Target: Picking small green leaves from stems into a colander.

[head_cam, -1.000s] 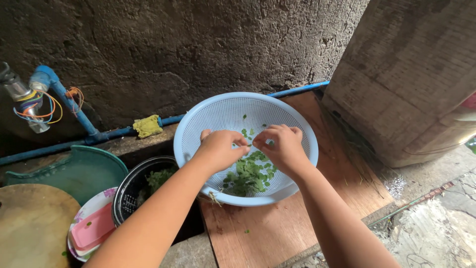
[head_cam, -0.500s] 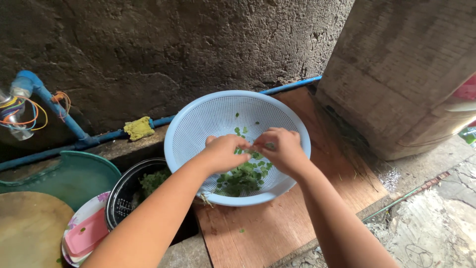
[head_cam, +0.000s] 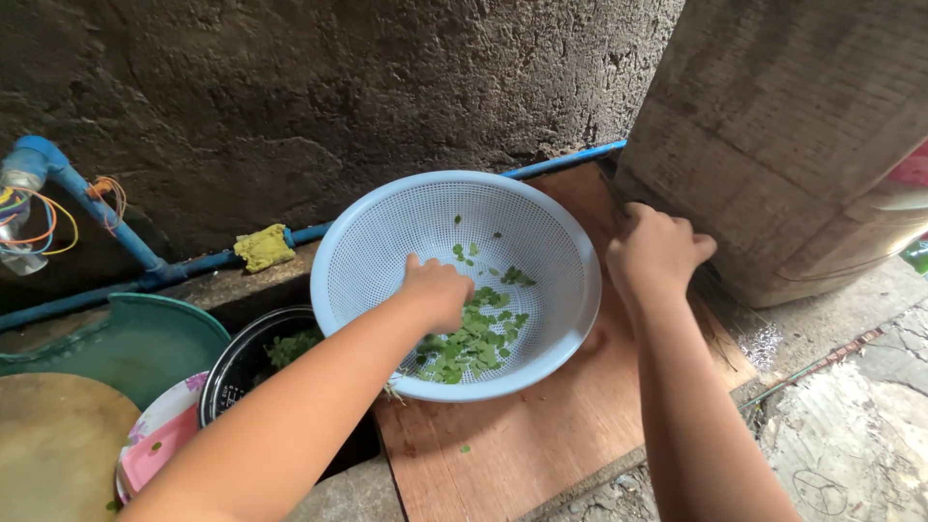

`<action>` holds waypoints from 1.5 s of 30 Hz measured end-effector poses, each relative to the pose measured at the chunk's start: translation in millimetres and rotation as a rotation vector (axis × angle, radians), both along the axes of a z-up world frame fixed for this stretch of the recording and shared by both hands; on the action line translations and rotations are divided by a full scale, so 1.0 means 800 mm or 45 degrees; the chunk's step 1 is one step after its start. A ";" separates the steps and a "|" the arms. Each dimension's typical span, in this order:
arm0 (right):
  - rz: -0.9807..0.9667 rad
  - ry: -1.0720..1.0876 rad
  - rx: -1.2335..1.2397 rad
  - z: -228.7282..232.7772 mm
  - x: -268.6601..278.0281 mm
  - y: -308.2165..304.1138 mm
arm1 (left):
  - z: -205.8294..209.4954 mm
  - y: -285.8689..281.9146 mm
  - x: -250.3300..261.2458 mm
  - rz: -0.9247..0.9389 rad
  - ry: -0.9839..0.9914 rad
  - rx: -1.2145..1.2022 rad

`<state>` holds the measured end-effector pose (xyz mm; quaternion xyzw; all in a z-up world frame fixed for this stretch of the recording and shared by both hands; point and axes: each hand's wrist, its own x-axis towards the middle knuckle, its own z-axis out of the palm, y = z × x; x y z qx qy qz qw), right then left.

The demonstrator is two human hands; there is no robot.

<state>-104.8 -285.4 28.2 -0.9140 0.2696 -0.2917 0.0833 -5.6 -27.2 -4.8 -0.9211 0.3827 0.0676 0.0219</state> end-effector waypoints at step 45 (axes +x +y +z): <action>0.701 0.209 -0.328 -0.010 0.015 0.188 | 0.019 0.203 0.014 0.100 -0.281 -0.902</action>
